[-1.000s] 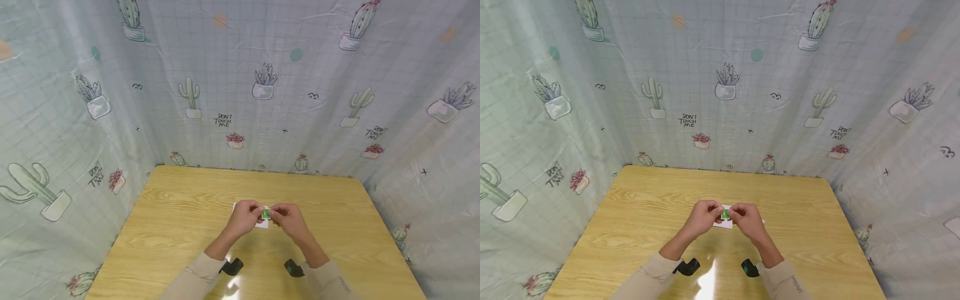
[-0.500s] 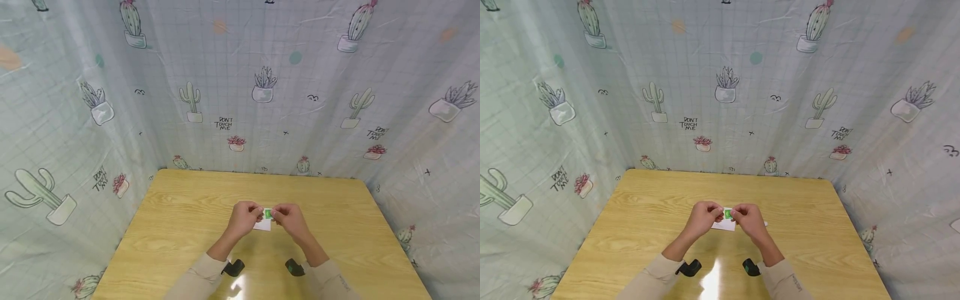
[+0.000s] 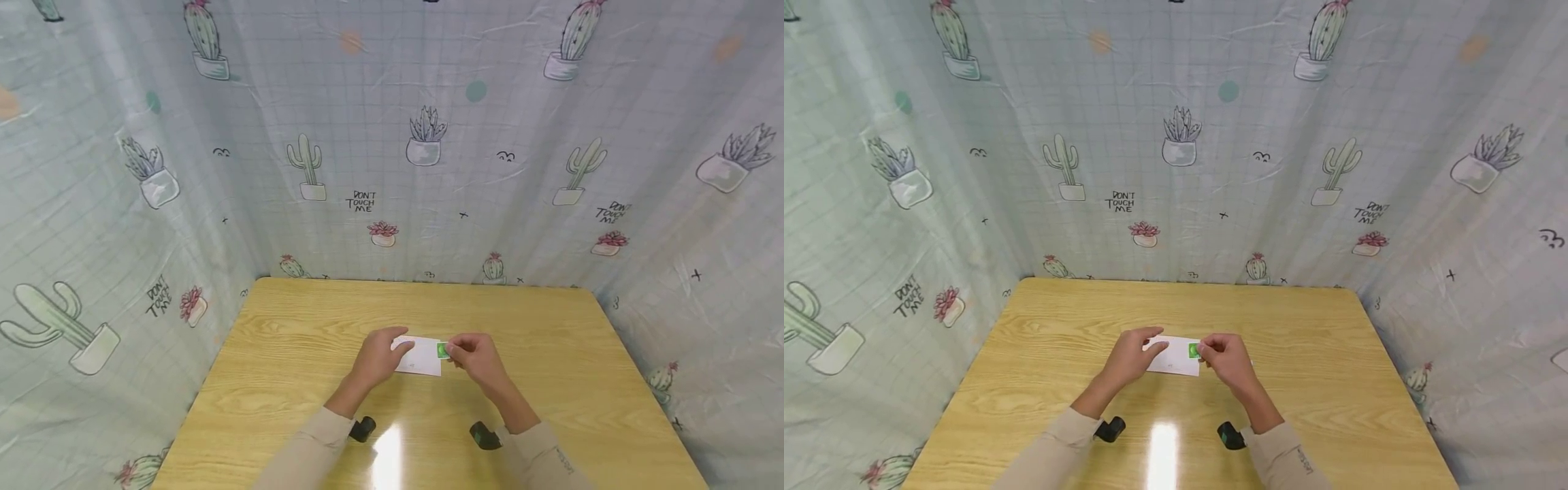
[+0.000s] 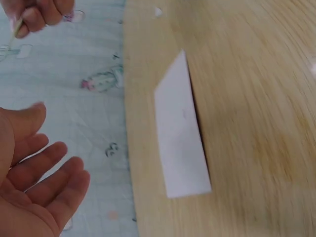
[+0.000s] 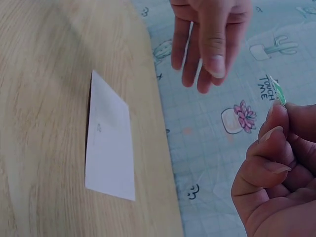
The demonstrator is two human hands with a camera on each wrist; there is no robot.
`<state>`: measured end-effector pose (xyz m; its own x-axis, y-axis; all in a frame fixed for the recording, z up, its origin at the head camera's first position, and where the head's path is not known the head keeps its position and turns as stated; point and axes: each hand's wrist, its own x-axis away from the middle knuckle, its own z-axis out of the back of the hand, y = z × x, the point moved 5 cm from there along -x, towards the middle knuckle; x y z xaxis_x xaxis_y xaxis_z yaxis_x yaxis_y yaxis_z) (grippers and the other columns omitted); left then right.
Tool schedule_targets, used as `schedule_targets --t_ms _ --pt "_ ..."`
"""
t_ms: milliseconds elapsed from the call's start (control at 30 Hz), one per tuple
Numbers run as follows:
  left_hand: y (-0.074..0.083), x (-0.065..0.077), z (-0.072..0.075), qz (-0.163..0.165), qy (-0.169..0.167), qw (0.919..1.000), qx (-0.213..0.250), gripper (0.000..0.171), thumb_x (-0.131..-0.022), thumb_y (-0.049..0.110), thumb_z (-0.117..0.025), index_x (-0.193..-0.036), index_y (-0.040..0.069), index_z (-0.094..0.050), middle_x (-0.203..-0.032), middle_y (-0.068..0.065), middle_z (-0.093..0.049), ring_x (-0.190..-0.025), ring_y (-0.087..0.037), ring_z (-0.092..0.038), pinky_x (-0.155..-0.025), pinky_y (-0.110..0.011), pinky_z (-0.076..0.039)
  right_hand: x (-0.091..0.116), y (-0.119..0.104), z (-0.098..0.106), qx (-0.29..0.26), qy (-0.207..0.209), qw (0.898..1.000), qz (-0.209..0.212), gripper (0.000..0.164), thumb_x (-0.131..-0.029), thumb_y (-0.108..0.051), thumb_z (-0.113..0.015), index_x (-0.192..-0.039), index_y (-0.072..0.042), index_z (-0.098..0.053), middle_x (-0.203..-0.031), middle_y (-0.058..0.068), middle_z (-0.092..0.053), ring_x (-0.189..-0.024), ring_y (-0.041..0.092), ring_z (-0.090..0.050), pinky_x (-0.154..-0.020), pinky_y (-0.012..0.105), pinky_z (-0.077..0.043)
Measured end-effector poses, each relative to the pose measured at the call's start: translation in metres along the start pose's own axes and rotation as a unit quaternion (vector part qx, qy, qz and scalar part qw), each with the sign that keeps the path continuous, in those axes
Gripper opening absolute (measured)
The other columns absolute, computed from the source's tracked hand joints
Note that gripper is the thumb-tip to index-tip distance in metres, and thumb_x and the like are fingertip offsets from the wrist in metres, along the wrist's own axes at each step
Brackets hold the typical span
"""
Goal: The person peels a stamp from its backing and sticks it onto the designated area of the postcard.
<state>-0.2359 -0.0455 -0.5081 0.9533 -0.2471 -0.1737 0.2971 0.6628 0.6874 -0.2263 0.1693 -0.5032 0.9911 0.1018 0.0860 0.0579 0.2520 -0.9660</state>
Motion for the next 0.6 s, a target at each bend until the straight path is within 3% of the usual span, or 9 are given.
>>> schedule_targets --t_ms 100,300,467,600 --pt "-0.012 0.000 0.000 0.000 -0.015 0.9993 -0.035 0.051 -0.101 0.035 -0.069 -0.140 0.003 -0.064 -0.143 -0.017 -0.066 -0.136 -0.037 -0.061 -0.112 -0.052 -0.051 0.001 0.003 0.002 -0.004 0.000 1.000 0.000 0.012 -0.099 -0.002 -0.067 -0.096 0.008 -0.074 -0.083 0.019 -0.070 -0.069 0.014 -0.059 -0.063 0.021 -0.053" --pt "-0.033 -0.001 -0.002 0.015 -0.051 0.9931 -0.105 0.066 -0.096 0.046 -0.073 -0.149 0.011 -0.058 -0.157 -0.014 -0.055 -0.152 -0.042 -0.041 -0.120 -0.065 -0.037 0.000 0.007 0.008 -0.007 -0.005 1.000 0.000 0.014 -0.099 -0.002 -0.066 -0.098 0.010 -0.073 -0.079 0.011 -0.070 -0.069 0.013 -0.060 -0.063 0.022 -0.053" --pt "-0.042 -0.003 -0.003 0.024 -0.071 0.9830 -0.168 0.077 -0.091 0.059 -0.072 -0.154 0.019 -0.053 -0.164 -0.012 -0.046 -0.157 -0.046 -0.030 -0.119 -0.078 -0.024 0.000 0.010 0.013 -0.005 -0.006 1.000 -0.003 0.015 -0.100 -0.004 -0.066 -0.098 0.009 -0.073 -0.079 0.007 -0.070 -0.072 0.014 -0.062 -0.064 0.020 -0.053" --pt "-0.051 -0.004 -0.007 0.041 -0.086 0.9765 -0.193 0.081 -0.091 0.067 -0.067 -0.159 0.027 -0.046 -0.169 -0.007 -0.039 -0.160 -0.046 -0.022 -0.118 -0.084 -0.017 0.000 0.014 0.015 -0.003 -0.006 1.000 0.000 0.015 -0.101 -0.004 -0.065 -0.097 0.008 -0.072 -0.080 0.011 -0.071 -0.071 0.013 -0.061 -0.063 0.020 -0.052"
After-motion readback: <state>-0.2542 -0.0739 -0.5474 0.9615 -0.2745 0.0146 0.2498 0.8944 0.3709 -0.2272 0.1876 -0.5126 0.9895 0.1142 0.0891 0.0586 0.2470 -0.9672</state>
